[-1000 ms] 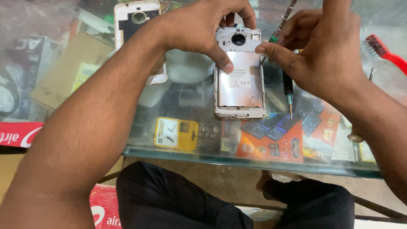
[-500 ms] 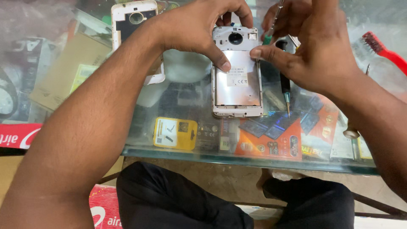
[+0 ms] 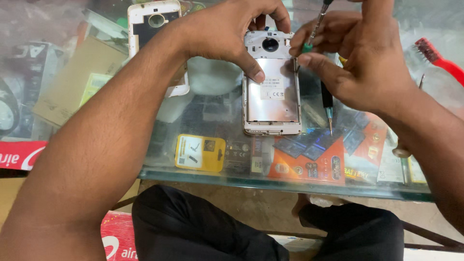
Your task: The person uses a screwdriver to remove screws from the back of a white smartphone. They then use a prying tool to separate the back cover from the phone's frame.
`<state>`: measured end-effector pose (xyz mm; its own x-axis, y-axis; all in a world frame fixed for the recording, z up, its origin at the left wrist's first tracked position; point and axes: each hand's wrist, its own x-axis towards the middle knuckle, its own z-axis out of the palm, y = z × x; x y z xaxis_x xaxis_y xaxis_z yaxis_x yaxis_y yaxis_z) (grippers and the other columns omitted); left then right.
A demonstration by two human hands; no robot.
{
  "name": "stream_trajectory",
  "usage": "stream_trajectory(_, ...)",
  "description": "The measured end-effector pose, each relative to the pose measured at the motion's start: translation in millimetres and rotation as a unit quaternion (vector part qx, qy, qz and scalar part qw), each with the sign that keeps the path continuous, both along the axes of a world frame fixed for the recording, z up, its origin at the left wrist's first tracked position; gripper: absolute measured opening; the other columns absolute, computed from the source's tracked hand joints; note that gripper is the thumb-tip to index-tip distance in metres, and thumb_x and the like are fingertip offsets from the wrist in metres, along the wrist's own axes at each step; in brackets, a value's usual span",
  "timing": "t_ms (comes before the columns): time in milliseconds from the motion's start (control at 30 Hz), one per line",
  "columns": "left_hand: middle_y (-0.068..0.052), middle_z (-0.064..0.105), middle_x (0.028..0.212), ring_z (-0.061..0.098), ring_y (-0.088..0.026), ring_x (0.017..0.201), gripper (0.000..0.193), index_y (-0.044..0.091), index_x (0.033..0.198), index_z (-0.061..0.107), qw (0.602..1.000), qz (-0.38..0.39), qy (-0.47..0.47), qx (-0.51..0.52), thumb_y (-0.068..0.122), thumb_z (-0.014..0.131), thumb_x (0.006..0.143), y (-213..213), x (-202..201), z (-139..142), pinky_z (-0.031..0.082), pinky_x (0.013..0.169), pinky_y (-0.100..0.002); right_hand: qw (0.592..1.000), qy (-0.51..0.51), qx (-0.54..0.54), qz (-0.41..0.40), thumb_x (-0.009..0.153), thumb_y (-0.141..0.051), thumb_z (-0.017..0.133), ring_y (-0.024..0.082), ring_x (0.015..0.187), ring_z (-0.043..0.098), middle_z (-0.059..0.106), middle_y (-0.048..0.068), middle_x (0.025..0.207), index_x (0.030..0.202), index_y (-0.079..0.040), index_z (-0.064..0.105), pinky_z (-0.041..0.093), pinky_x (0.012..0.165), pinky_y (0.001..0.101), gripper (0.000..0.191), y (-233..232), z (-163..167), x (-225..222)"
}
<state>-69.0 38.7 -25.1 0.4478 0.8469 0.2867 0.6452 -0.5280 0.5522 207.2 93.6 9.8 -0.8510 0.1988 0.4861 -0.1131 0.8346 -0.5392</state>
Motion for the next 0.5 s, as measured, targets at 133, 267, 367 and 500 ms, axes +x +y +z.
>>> stream_trajectory(133, -0.003, 0.066, 0.126, 0.059, -0.023, 0.11, 0.085, 0.009, 0.133, 0.063, 1.0, -0.001, 0.002, -0.005, 0.026, 0.103, 0.06, -0.1, 0.2, 2.6, 0.054, 0.09, -0.038, 0.993, -0.013, 0.081, -0.084, 0.095, 0.005, 0.082, 0.026, 0.097, 0.073, 0.064, 0.019, 0.104, 0.13, -0.003, 0.032, 0.064, 0.087, 0.0366, 0.062, 3.6, -1.0, -1.4)
stream_trajectory(267, -0.003, 0.067, 0.125, 0.06, -0.022, 0.11, 0.084, 0.01, 0.132, 0.063, 1.0, 0.002, 0.009, -0.001, 0.027, 0.103, 0.06, 0.0, 1.4, 2.4, 0.053, 0.09, -0.038, 0.996, -0.024, 0.05, -0.07, 0.102, 0.011, 0.078, 0.025, 0.104, 0.075, 0.064, 0.018, 0.102, 0.131, -0.002, 0.032, 0.065, 0.092, 0.0348, 0.056, 4.6, 1.9, -3.5)
stream_trajectory(367, -0.002, 0.067, 0.124, 0.06, -0.022, 0.109, 0.086, 0.01, 0.132, 0.063, 1.0, 0.005, 0.003, 0.0, 0.027, 0.103, 0.059, 0.0, 2.0, 1.3, 0.053, 0.09, -0.038, 0.994, -0.039, -0.058, -0.08, 0.097, 0.013, 0.067, 0.022, 0.105, 0.073, 0.065, 0.013, 0.104, 0.141, -0.002, 0.023, 0.064, 0.093, 0.0334, 0.063, 0.7, 1.4, 0.0)
stream_trajectory(500, -0.002, 0.067, 0.122, 0.06, -0.022, 0.107, 0.086, 0.011, 0.132, 0.063, 1.0, 0.009, 0.005, -0.004, 0.026, 0.103, 0.057, 0.0, 1.2, 2.2, 0.053, 0.087, -0.038, 1.0, -0.008, -0.013, -0.019, 0.102, 0.018, 0.064, 0.026, 0.111, 0.072, 0.063, 0.02, 0.118, 0.141, 0.0, 0.016, 0.063, 0.101, 0.0357, 0.064, 3.9, -3.6, 1.5)
